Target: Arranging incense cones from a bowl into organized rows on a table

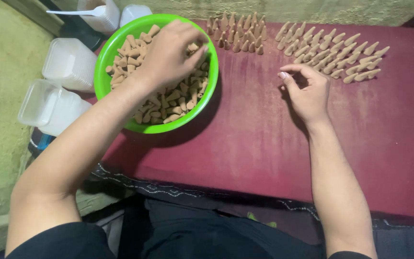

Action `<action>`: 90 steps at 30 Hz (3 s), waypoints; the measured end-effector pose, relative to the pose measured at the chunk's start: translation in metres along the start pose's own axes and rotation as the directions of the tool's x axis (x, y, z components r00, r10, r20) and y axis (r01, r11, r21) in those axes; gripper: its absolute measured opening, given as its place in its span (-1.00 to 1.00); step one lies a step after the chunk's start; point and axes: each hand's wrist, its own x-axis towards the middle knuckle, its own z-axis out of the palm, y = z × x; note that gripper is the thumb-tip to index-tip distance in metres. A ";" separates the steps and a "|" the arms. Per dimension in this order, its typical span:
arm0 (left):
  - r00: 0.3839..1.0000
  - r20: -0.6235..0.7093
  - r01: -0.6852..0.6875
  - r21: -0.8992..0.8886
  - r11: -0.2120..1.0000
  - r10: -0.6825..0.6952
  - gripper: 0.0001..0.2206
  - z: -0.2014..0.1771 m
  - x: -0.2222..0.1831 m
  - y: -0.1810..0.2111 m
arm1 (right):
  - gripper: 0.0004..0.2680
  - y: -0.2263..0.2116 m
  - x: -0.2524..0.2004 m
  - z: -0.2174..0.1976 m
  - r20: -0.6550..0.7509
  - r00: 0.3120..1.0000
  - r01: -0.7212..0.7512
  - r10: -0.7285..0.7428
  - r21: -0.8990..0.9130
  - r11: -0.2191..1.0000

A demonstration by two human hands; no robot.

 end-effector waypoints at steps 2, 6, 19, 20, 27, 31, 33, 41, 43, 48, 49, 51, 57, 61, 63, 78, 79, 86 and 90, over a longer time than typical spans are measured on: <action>0.988 0.069 -0.136 -0.059 0.989 0.140 -0.96 -0.004 -0.024 -0.002 | -0.94 0.002 -0.001 0.002 0.012 1.000 -0.002 0.002 -0.002 1.000; 0.926 0.095 -0.360 -0.079 0.930 0.366 -0.84 -0.016 -0.060 0.023 | -0.91 0.040 0.001 0.005 0.064 0.991 0.117 -0.118 0.010 0.993; 0.977 -0.004 -0.211 -0.138 0.968 0.213 -0.89 0.007 -0.086 -0.005 | -0.88 0.038 -0.004 0.008 0.095 0.992 0.092 -0.087 -0.043 0.995; 0.984 -0.007 -0.177 -0.159 0.971 0.179 -0.89 0.004 -0.087 -0.003 | -0.89 0.034 -0.004 0.007 0.094 0.991 0.097 -0.092 -0.049 0.994; 0.992 -0.122 -0.072 -0.297 0.952 0.037 -0.83 -0.003 -0.077 0.001 | -0.89 0.040 -0.004 0.013 0.093 0.989 0.119 -0.113 -0.063 0.991; 0.987 -0.159 -0.056 -0.237 0.970 0.018 -0.94 -0.021 -0.040 0.018 | -0.93 0.003 -0.006 0.012 0.073 0.997 0.010 0.000 -0.140 0.990; 0.985 -0.166 0.022 -0.139 0.990 -0.045 -0.93 -0.015 -0.022 0.010 | -0.93 0.000 -0.005 0.011 0.085 0.994 0.092 -0.073 -0.234 0.968; 0.965 -0.060 0.256 0.012 0.967 -0.255 -0.89 0.041 0.060 -0.033 | -0.94 0.017 0.002 0.005 0.137 0.963 0.262 -0.231 -0.287 0.922; 0.956 -0.026 0.293 0.069 0.954 -0.292 -0.88 0.056 0.071 -0.040 | -0.95 0.018 0.003 0.003 0.131 0.966 0.253 -0.224 -0.278 0.927; 0.833 0.155 0.439 0.399 0.805 -0.531 -0.80 0.080 0.085 -0.047 | -0.92 0.016 0.004 0.000 0.123 0.955 0.293 -0.270 -0.247 0.924; 0.835 0.163 0.431 0.400 0.809 -0.526 -0.80 0.080 0.089 -0.044 | -0.92 0.017 0.004 0.000 0.115 0.958 0.284 -0.263 -0.248 0.926; 0.711 0.289 0.488 0.453 0.746 -0.641 -0.89 0.078 0.094 -0.038 | -0.91 0.018 0.005 0.001 0.123 0.955 0.293 -0.270 -0.246 0.924; 0.697 0.290 0.509 0.444 0.738 -0.655 -0.92 0.087 0.100 -0.046 | -0.92 0.010 0.004 0.001 0.144 0.956 0.282 -0.256 -0.214 0.935; 0.670 0.310 0.529 0.440 0.726 -0.675 -0.97 0.078 0.102 -0.035 | -0.93 0.011 0.003 0.001 0.151 0.950 0.302 -0.275 -0.204 0.931; 0.678 0.314 0.558 0.368 0.744 -0.664 -0.94 0.068 0.099 -0.029 | -0.92 0.012 0.003 0.002 0.168 0.948 0.304 -0.270 -0.227 0.925; 0.993 0.084 -0.090 0.054 0.994 0.086 -0.89 -0.001 -0.055 -0.026 | -0.94 0.025 -0.001 0.001 0.215 0.944 0.312 -0.250 -0.335 0.889; 0.994 0.077 -0.082 0.058 0.995 0.077 -0.89 -0.004 -0.060 -0.026 | -0.94 0.027 -0.001 0.001 0.225 0.940 0.320 -0.255 -0.334 0.887; 0.936 0.187 0.253 0.240 0.937 -0.300 -0.88 -0.021 -0.071 -0.029 | -0.95 0.025 -0.001 0.004 0.238 0.943 0.310 -0.234 -0.365 0.878; 0.943 0.202 0.181 0.359 0.916 -0.265 -0.86 -0.010 -0.065 -0.046 | -0.95 0.024 -0.002 0.003 0.223 0.958 0.256 -0.183 -0.368 0.894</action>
